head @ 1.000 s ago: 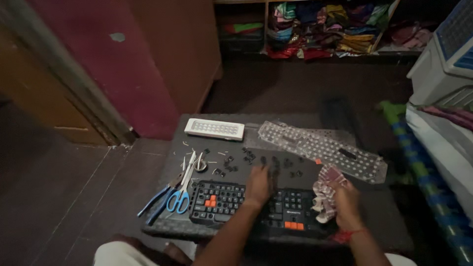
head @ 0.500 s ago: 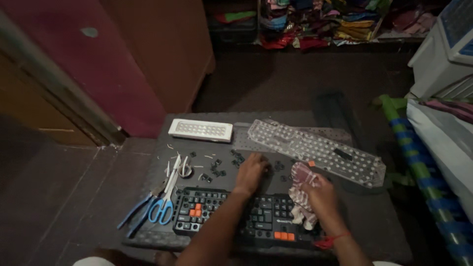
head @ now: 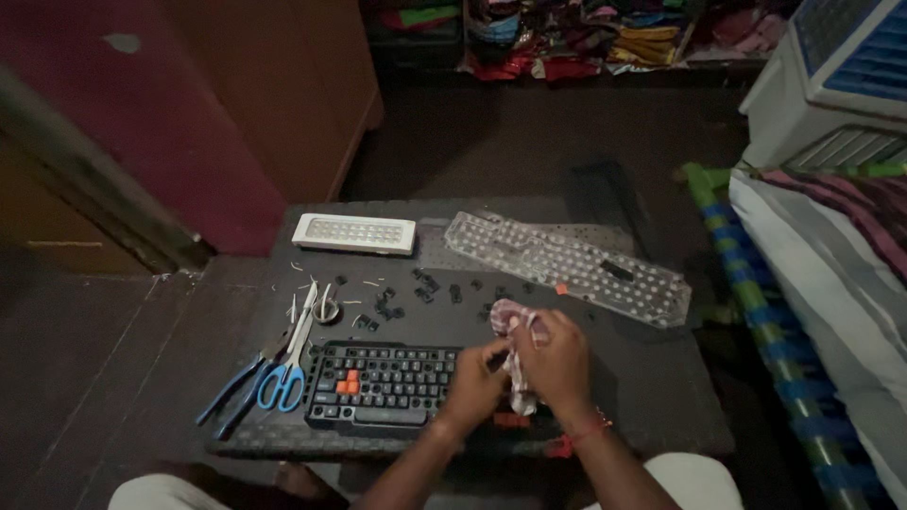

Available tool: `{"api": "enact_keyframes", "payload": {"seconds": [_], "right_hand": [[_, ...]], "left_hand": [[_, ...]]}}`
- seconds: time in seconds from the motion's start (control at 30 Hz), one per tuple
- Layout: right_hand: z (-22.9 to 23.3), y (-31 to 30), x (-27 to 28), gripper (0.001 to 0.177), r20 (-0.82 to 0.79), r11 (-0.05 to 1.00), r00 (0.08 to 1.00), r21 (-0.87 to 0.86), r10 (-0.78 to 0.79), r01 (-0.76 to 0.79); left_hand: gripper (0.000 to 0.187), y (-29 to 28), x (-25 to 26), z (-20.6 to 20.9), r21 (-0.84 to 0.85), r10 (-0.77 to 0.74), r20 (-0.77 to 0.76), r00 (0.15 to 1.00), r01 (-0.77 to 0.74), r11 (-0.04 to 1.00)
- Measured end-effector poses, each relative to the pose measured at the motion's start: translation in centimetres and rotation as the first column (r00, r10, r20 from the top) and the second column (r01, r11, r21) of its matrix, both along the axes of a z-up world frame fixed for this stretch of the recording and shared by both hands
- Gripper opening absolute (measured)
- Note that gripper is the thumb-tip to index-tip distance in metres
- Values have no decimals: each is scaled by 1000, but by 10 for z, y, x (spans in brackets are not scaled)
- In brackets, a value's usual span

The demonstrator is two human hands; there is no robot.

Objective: The person cleans and reassembles a computer keyboard by hand using a cloth to wipe the keys and the base before inserting individual keycaps into their slots.

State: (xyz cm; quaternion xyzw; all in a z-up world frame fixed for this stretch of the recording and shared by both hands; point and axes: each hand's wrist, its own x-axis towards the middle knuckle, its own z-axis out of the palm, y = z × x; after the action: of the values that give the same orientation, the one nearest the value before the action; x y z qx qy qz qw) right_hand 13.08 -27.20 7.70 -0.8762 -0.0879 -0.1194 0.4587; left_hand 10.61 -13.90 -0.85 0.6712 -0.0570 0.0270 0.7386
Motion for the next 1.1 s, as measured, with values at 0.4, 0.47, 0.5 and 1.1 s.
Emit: {"api": "enact_keyframes", "payload": {"seconds": [0.4,0.47,0.5,1.1], "right_hand": [[-72,-116,33,44,-250,916,918,-338,-308,215],[-53,-109,18,52,-403,974,887,-114,-223,193],[-41,-99,9,49,-233,921,932,-342,-277,188],[-47,35,-53,30,-525,839,698,503,487,-207]], "left_hand": [[23,43,-57,72,-499,-190,-321,928,4,866],[24,54,-67,81,-485,-201,-343,918,10,875],[24,59,-71,82,-495,-189,-355,916,-13,869],[30,62,-105,-11,-91,240,-320,917,-282,955]]}}
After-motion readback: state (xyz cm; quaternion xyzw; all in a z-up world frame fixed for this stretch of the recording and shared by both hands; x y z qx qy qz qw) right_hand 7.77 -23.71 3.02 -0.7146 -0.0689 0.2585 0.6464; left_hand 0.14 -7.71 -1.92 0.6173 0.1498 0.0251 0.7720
